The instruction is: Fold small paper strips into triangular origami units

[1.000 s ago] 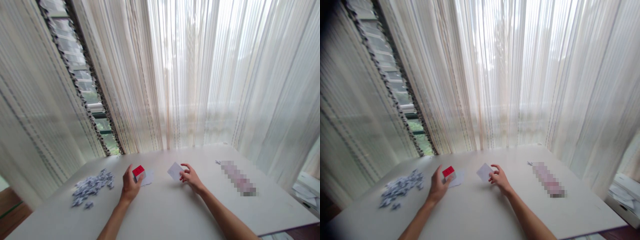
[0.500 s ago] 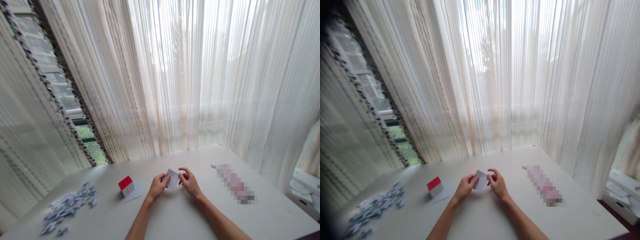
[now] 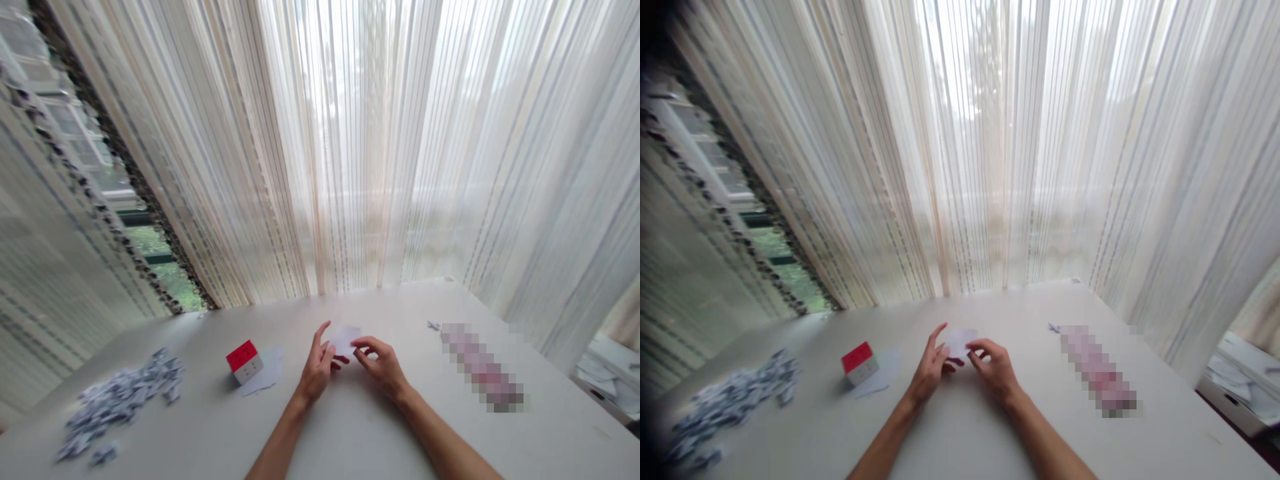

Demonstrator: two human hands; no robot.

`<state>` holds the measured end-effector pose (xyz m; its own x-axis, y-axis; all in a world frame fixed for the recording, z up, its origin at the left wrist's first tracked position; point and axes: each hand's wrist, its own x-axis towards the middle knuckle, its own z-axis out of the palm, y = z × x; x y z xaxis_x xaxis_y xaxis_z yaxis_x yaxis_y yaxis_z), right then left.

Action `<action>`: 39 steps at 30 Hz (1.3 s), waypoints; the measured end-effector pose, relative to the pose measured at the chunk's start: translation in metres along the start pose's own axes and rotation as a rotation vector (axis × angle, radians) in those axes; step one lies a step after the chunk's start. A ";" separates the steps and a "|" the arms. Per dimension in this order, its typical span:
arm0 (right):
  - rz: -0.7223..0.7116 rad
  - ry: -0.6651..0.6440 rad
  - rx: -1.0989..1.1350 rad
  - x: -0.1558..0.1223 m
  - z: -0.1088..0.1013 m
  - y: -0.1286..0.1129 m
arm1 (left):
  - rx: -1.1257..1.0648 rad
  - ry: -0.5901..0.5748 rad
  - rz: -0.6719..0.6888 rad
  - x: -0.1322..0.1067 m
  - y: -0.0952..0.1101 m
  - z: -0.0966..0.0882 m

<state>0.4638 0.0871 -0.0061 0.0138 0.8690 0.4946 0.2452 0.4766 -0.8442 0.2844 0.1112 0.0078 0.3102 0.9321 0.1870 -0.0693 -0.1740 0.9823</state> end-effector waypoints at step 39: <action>0.265 0.061 0.268 0.002 0.001 -0.008 | -0.222 0.156 -0.118 0.000 -0.001 0.018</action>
<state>0.4607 0.0854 0.0012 0.1019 0.9611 0.2565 -0.0366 0.2613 -0.9646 0.3013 0.1057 0.0066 0.1799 0.9824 0.0505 -0.2521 -0.0036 0.9677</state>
